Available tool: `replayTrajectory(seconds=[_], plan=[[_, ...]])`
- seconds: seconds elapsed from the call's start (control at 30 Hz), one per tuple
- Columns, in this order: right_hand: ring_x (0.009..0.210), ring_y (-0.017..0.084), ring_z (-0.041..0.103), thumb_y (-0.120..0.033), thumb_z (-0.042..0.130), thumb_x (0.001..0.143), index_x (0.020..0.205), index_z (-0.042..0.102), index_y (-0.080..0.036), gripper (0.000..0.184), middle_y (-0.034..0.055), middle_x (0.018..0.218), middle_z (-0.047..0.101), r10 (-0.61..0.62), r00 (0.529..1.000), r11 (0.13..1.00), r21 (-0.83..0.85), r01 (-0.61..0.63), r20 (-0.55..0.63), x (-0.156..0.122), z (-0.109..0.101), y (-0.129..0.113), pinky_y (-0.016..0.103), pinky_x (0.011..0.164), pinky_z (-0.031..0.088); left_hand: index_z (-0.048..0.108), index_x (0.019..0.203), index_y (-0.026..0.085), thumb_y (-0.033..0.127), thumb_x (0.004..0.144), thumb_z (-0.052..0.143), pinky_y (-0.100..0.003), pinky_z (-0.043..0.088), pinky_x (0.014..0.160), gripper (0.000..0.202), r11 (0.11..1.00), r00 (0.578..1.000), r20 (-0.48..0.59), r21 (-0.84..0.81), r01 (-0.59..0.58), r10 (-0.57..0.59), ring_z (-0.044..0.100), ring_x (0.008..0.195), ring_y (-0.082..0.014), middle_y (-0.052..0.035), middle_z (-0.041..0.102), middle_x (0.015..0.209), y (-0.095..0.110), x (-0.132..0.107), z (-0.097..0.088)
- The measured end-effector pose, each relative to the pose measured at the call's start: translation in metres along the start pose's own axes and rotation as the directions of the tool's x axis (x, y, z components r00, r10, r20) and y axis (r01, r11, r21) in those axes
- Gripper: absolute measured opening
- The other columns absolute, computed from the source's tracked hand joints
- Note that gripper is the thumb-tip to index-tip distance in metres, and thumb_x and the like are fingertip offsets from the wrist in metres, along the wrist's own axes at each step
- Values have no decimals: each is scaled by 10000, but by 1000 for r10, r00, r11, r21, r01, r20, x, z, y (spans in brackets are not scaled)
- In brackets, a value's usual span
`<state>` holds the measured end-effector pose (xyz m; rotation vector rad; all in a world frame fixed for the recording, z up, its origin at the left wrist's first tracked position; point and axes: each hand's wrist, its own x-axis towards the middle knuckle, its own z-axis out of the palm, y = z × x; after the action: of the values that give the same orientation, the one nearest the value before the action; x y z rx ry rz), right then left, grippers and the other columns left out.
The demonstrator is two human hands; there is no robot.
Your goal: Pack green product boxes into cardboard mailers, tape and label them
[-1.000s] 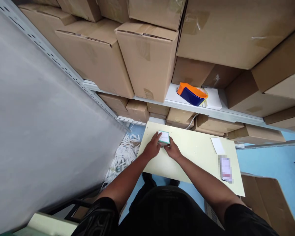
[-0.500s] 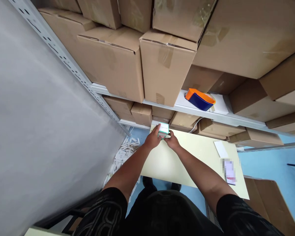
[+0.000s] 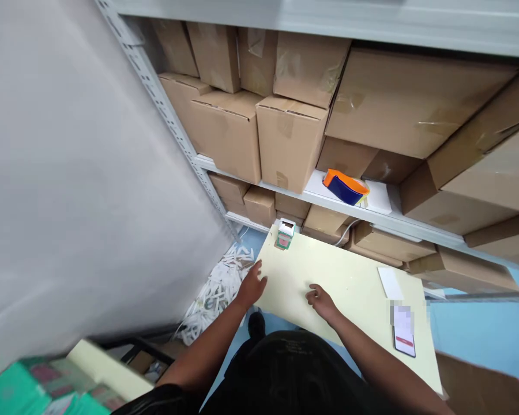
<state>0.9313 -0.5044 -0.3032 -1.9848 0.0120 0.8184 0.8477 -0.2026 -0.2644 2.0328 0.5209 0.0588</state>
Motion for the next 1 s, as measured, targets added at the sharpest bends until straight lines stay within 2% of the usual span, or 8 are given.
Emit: replayTrajectory(seconds=[0.13, 0.23, 0.37, 0.47, 0.6, 0.77, 0.87, 1.0], plan=[[778, 185, 671, -426, 629, 773, 1162, 607, -220, 441, 20, 904, 720, -35, 985, 998, -53, 44, 166, -7, -25, 26, 296, 671, 483, 520, 1418, 160, 267, 851, 596, -439, 520, 1032, 582, 978, 979, -58, 60, 199, -196, 679, 1125, -252, -157, 616, 1407, -25, -102, 32], [803, 188, 687, -441, 621, 789, 1165, 612, -221, 436, 21, 914, 722, -50, 968, 991, -105, 78, 244, -10, -43, 33, 293, 677, 490, 557, 1369, 170, 283, 853, 583, -431, 519, 1018, 529, 948, 945, -116, 55, 312, -305, 686, 1096, -250, -140, 647, 1360, -22, -167, 54], [828, 200, 718, -496, 610, 799, 1161, 616, -208, 463, 44, 948, 734, -32, 948, 982, -169, 89, 316, -16, -54, 28, 303, 704, 511, 597, 1323, 203, 284, 833, 607, -390, 530, 980, 496, 935, 924, -167, 29, 352, -343, 682, 1093, -244, -109, 672, 1315, -2, -226, 75], [853, 210, 733, -514, 610, 796, 1174, 610, -201, 491, 57, 968, 743, -50, 916, 968, -205, 142, 397, -23, -45, 15, 315, 737, 525, 615, 1299, 211, 271, 836, 613, -359, 535, 961, 467, 932, 901, -244, -32, 361, -358, 678, 1091, -225, -103, 665, 1319, 11, -257, 80], [856, 218, 744, -529, 598, 781, 1177, 604, -193, 520, 73, 1031, 742, -90, 861, 937, -250, 244, 501, -42, -11, -6, 326, 753, 536, 631, 1267, 215, 259, 839, 612, -346, 540, 945, 431, 925, 853, -361, -101, 367, -377, 679, 1058, -208, -97, 669, 1291, 17, -303, 76], [806, 240, 745, -540, 585, 738, 1106, 621, -203, 500, 56, 940, 736, -161, 786, 881, -272, 387, 597, -81, 52, -23, 336, 710, 534, 640, 1240, 209, 265, 849, 594, -352, 549, 911, 398, 911, 767, -492, -188, 368, -411, 679, 1042, -214, -105, 668, 1282, 7, -384, 68], [805, 255, 748, -542, 606, 714, 1095, 633, -209, 507, 59, 927, 734, -180, 745, 866, -256, 429, 642, -119, 101, -26, 334, 675, 533, 645, 1235, 206, 264, 846, 587, -351, 551, 901, 397, 891, 711, -538, -240, 385, -452, 680, 1040, -216, -105, 675, 1264, -8, -444, 63], [814, 263, 752, -535, 640, 696, 1071, 652, -193, 507, 79, 945, 738, -183, 706, 863, -233, 449, 684, -188, 171, -24, 332, 665, 539, 666, 1194, 212, 256, 832, 593, -338, 542, 911, 371, 866, 658, -566, -270, 420, -496, 687, 1012, -206, -88, 695, 1227, -35, -530, 47]])
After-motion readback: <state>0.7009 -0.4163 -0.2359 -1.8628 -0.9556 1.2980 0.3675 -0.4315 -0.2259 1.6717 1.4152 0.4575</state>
